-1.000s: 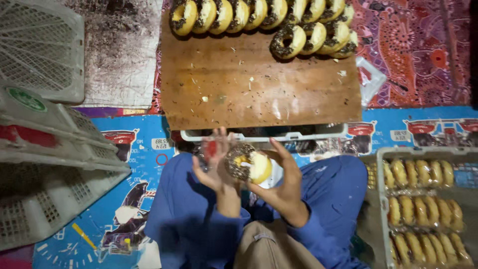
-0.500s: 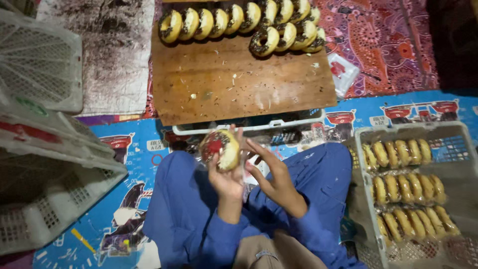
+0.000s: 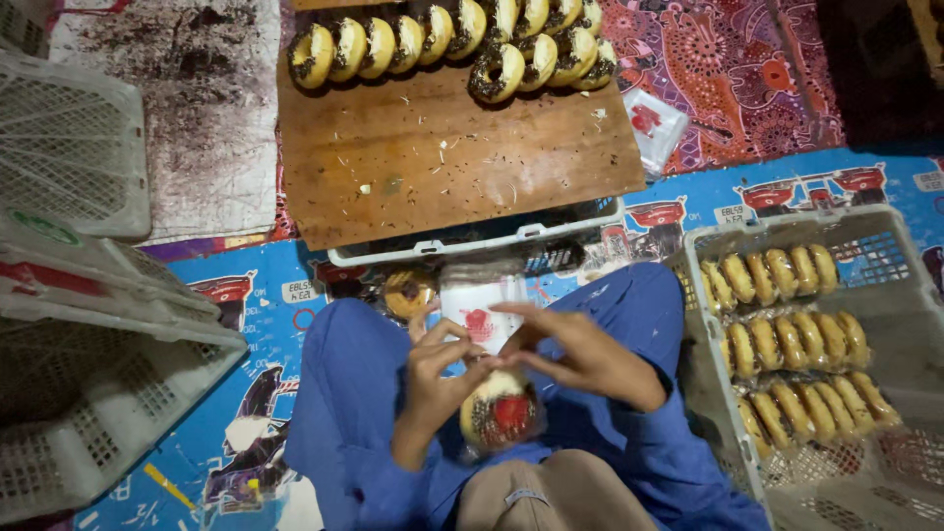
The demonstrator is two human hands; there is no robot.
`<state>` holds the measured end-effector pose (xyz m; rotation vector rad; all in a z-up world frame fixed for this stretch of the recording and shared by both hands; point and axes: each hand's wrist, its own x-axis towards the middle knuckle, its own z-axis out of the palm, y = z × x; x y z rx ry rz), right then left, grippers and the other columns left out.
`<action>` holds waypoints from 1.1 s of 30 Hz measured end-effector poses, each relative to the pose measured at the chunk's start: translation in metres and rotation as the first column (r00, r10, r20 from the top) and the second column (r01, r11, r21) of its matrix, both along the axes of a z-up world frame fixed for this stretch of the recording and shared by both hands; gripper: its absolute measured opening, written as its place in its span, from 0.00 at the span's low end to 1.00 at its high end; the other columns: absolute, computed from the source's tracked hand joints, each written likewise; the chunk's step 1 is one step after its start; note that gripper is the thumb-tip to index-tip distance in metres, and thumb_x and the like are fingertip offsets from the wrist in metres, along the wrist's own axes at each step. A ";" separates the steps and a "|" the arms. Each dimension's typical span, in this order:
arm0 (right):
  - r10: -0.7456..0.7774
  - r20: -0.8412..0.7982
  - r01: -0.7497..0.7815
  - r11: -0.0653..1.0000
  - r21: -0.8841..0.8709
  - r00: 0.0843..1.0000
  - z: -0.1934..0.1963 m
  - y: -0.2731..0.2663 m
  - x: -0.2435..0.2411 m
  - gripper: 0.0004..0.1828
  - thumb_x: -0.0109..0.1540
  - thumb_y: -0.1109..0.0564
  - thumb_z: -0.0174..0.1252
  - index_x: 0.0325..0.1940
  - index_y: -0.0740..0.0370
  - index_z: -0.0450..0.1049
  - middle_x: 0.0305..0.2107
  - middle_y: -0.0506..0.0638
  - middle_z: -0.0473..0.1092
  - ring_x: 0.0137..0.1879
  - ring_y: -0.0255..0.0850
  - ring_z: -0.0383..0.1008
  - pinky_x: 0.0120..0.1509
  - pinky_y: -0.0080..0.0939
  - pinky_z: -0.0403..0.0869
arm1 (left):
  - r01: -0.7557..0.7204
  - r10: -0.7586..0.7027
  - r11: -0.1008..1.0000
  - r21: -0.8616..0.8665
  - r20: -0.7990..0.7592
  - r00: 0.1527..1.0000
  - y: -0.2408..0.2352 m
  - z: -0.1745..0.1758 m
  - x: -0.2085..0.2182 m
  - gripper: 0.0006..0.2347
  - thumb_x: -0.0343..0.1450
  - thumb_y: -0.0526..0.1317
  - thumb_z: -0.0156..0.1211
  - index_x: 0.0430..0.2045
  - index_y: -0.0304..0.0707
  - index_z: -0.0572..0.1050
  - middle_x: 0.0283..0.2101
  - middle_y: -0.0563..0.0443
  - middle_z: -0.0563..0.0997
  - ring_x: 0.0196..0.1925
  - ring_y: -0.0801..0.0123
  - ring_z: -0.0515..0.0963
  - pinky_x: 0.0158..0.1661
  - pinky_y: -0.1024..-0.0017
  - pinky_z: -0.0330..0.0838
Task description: The person sits on the floor and individually places donuts into small plastic bags, then arranges the packaged donuts into a plastic crate. The task involves repetitive handling of donuts and packaging materials.
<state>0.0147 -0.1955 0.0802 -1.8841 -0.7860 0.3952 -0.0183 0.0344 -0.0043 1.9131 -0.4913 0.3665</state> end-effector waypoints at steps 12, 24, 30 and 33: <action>-0.251 0.695 0.163 0.968 0.192 0.674 0.009 0.028 -0.011 0.13 0.54 0.50 0.72 0.41 0.53 0.84 0.28 0.42 0.69 0.35 0.37 0.65 0.42 0.42 0.61 | -0.195 0.180 0.980 0.042 0.227 0.957 -0.004 0.089 -0.029 0.08 0.67 0.27 0.70 0.33 0.29 0.76 0.34 0.46 0.83 0.35 0.61 0.84 0.35 0.68 0.78; -0.024 0.998 0.134 0.991 0.015 0.066 -0.133 0.014 -0.033 0.14 0.62 0.51 0.64 0.52 0.53 0.78 0.43 0.41 0.67 0.49 0.36 0.65 0.52 0.44 0.62 | -0.166 0.083 0.955 0.246 0.315 0.946 0.027 0.103 -0.037 0.08 0.63 0.25 0.68 0.32 0.26 0.78 0.35 0.43 0.84 0.36 0.59 0.83 0.36 0.67 0.78; 0.179 0.453 0.225 0.677 -0.701 0.873 -0.134 -0.045 0.037 0.29 0.61 0.53 0.62 0.67 0.55 0.70 0.52 0.51 0.68 0.55 0.45 0.68 0.57 0.48 0.68 | -0.284 0.262 0.956 0.072 0.217 0.940 0.062 0.091 -0.044 0.03 0.69 0.29 0.58 0.33 0.26 0.72 0.45 0.31 0.74 0.49 0.44 0.78 0.45 0.60 0.80; 0.036 0.161 0.079 0.753 -0.653 0.986 -0.106 -0.016 0.041 0.38 0.60 0.54 0.63 0.75 0.58 0.64 0.56 0.57 0.70 0.58 0.51 0.70 0.60 0.50 0.73 | -0.327 0.331 0.942 -0.079 0.039 0.943 0.059 0.061 -0.041 0.03 0.78 0.30 0.49 0.37 0.25 0.66 0.54 0.28 0.73 0.54 0.46 0.82 0.47 0.62 0.80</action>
